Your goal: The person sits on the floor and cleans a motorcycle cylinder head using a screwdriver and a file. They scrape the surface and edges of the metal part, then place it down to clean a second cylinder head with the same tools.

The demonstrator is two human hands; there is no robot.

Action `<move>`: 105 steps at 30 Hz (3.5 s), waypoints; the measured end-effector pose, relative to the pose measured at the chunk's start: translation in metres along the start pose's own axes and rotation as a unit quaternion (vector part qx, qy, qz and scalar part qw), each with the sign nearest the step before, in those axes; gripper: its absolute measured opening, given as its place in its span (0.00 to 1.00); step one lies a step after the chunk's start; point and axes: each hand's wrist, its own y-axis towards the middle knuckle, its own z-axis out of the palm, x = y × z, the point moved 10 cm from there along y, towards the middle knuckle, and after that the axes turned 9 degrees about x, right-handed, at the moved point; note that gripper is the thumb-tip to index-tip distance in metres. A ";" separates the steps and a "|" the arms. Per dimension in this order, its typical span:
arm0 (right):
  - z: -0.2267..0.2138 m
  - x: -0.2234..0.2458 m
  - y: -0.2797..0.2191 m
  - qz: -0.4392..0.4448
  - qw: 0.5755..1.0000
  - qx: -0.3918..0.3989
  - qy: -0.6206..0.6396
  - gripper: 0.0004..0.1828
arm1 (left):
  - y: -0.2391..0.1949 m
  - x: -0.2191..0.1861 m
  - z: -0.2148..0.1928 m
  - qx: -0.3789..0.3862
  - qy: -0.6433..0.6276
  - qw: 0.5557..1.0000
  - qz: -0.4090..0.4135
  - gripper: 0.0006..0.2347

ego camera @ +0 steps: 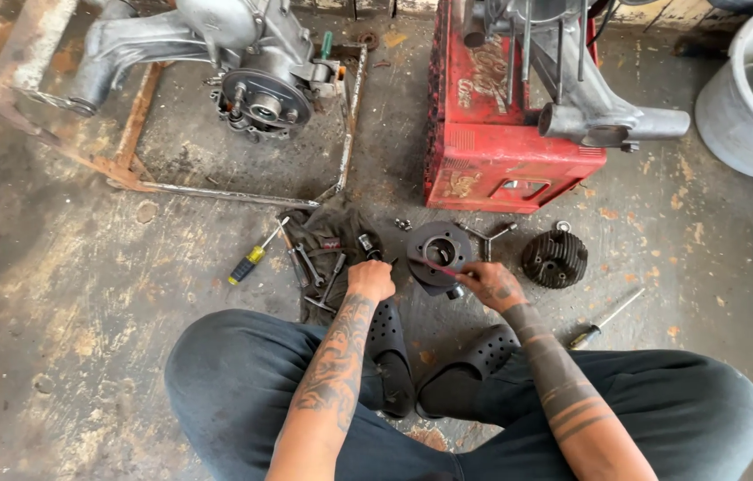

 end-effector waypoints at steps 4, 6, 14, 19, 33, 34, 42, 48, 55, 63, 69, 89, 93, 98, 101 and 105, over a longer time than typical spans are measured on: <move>-0.002 -0.009 0.011 0.016 0.996 -0.046 -0.080 0.12 | 0.013 -0.012 0.012 0.010 -0.003 1.000 0.019 0.24; 0.003 -0.008 0.002 0.029 0.999 0.018 0.009 0.16 | -0.007 -0.029 -0.006 0.003 -0.016 0.999 0.044 0.31; -0.017 -0.138 -0.017 0.140 0.985 -0.003 0.099 0.20 | -0.028 -0.056 -0.019 -0.004 0.003 0.996 0.093 0.30; -0.003 -0.146 -0.013 0.162 0.979 -0.018 0.122 0.23 | -0.002 -0.054 0.009 -0.006 0.039 0.994 0.100 0.28; 0.001 -0.034 0.002 0.108 0.992 0.014 0.061 0.20 | 0.012 -0.007 0.007 -0.012 0.045 0.998 -0.038 0.19; 0.005 -0.039 0.006 0.109 0.992 0.018 0.062 0.20 | 0.003 -0.001 0.001 -0.008 0.045 0.998 -0.039 0.19; -0.001 -0.082 0.011 0.130 0.988 0.058 0.065 0.22 | -0.022 -0.016 -0.029 -0.063 0.001 0.998 -0.023 0.30; 0.001 -0.188 0.011 0.203 0.970 -0.001 0.136 0.28 | -0.031 -0.060 -0.025 -0.010 -0.024 0.996 0.082 0.31; 0.009 -0.058 0.019 0.143 0.986 -0.024 0.076 0.24 | -0.016 -0.052 -0.005 -0.007 -0.007 0.997 0.073 0.29; 0.021 -0.041 0.028 0.116 0.993 0.035 0.004 0.20 | 0.008 -0.001 0.008 -0.004 -0.003 1.000 -0.022 0.30; 0.007 -0.039 0.025 0.127 0.991 0.040 -0.005 0.20 | -0.003 -0.022 -0.003 0.015 -0.016 1.000 0.010 0.32; 0.000 -0.115 0.003 0.156 0.981 0.106 0.053 0.27 | -0.022 -0.035 -0.008 0.028 -0.002 0.999 0.039 0.33; -0.007 -0.187 0.003 0.213 0.972 0.049 0.086 0.30 | -0.032 -0.051 -0.025 0.007 -0.001 0.997 0.073 0.33; 0.015 -0.156 0.001 0.193 0.974 0.043 0.108 0.29 | -0.006 -0.060 -0.001 0.010 0.011 0.996 0.084 0.33; 0.012 -0.121 0.006 0.185 0.980 0.025 0.073 0.30 | -0.002 -0.062 0.009 0.016 0.027 0.997 0.075 0.33; 0.021 -0.076 0.027 0.155 0.988 -0.010 -0.012 0.28 | -0.010 -0.063 0.008 0.015 0.039 0.997 0.070 0.33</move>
